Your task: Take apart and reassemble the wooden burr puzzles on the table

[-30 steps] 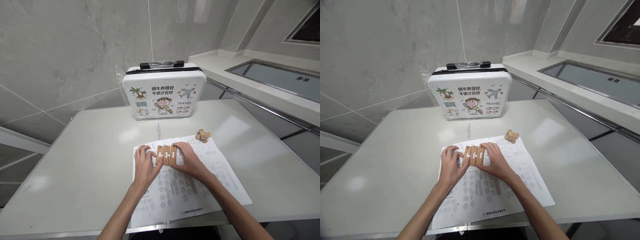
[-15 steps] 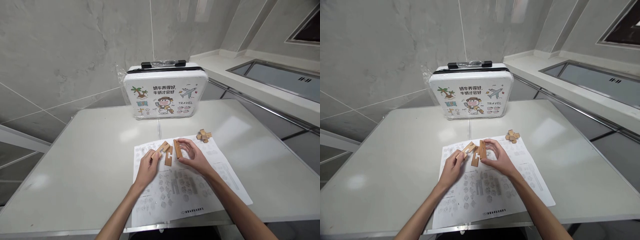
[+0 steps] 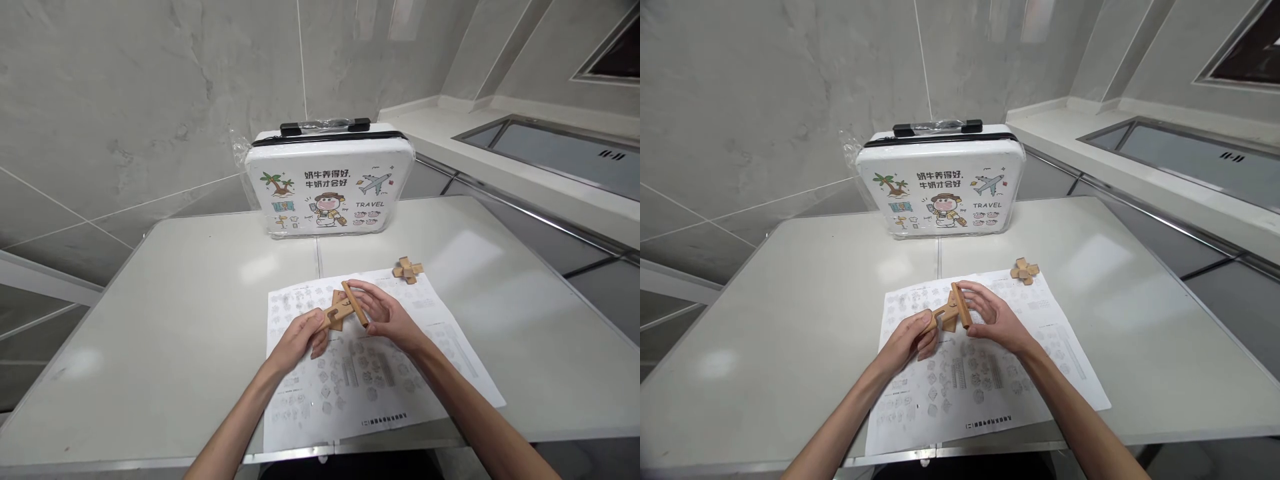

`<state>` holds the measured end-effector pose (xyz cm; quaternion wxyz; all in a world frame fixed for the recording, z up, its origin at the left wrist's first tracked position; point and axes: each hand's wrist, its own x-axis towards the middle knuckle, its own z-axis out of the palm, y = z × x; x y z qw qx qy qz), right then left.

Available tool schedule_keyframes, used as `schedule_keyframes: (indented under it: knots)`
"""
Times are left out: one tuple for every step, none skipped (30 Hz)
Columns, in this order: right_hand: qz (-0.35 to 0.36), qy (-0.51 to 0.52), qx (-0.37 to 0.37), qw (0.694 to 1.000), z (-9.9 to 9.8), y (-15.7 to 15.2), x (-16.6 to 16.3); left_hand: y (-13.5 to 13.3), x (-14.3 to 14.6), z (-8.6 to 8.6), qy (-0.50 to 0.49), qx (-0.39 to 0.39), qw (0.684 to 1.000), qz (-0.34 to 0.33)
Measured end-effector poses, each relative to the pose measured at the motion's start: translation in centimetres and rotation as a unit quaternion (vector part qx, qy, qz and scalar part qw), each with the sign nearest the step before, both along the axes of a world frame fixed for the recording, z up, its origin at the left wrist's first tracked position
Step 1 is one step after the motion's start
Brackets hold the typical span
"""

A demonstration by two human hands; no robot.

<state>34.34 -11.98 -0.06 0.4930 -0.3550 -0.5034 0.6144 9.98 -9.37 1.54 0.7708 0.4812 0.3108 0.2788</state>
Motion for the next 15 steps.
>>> schedule_keyframes:
  knots:
    - [0.002,-0.001,0.000,1.000,0.01,0.00,0.05,0.03,-0.03,0.04,-0.003,-0.006,1.000,-0.002]
    - [0.004,-0.002,0.000,1.000,0.03,0.01,0.07,0.07,-0.05,0.08,-0.004,-0.009,1.000,-0.005]
    - [0.006,-0.002,0.000,1.000,0.07,0.01,0.08,0.09,-0.06,0.11,-0.003,-0.008,1.000,-0.009]
    - [0.008,-0.003,0.000,1.000,0.12,0.01,0.07,0.11,-0.07,0.12,0.000,-0.004,1.000,-0.014]
    - [0.009,-0.003,0.001,1.000,0.15,0.02,0.03,0.12,-0.07,0.11,0.004,0.000,1.000,-0.021]
    - [0.009,-0.004,0.001,1.000,0.18,0.02,0.00,0.11,-0.08,0.08,0.008,0.005,1.000,-0.030]
    - [0.010,-0.004,0.000,1.000,0.18,0.04,-0.03,0.11,-0.11,0.03,0.011,0.010,0.999,-0.039]
    - [0.011,-0.003,0.000,1.000,0.15,0.05,-0.05,0.11,-0.16,-0.03,0.015,0.015,0.999,-0.048]
    - [0.012,-0.003,0.000,1.000,0.10,0.08,-0.04,0.13,-0.24,-0.09,0.018,0.018,0.998,-0.057]
    - [0.014,-0.003,0.001,1.000,0.03,0.11,0.01,0.16,-0.35,-0.14,0.020,0.020,0.998,-0.064]
    - [0.017,-0.003,0.003,1.000,-0.05,0.15,0.07,0.20,-0.48,-0.17,0.023,0.020,0.997,-0.071]
    - [0.021,-0.002,0.005,1.000,-0.13,0.18,0.16,0.26,-0.63,-0.17,0.024,0.020,0.996,-0.078]
    - [0.026,-0.002,0.009,1.000,-0.20,0.21,0.25,0.32,-0.77,-0.14,0.023,0.017,0.996,-0.086]
    - [0.032,-0.002,0.012,0.999,-0.25,0.22,0.33,0.37,-0.89,-0.09,0.021,0.014,0.995,-0.094]
    - [0.041,-0.003,0.015,0.999,-0.28,0.21,0.38,0.42,-0.99,0.00,0.018,0.011,0.995,-0.102]
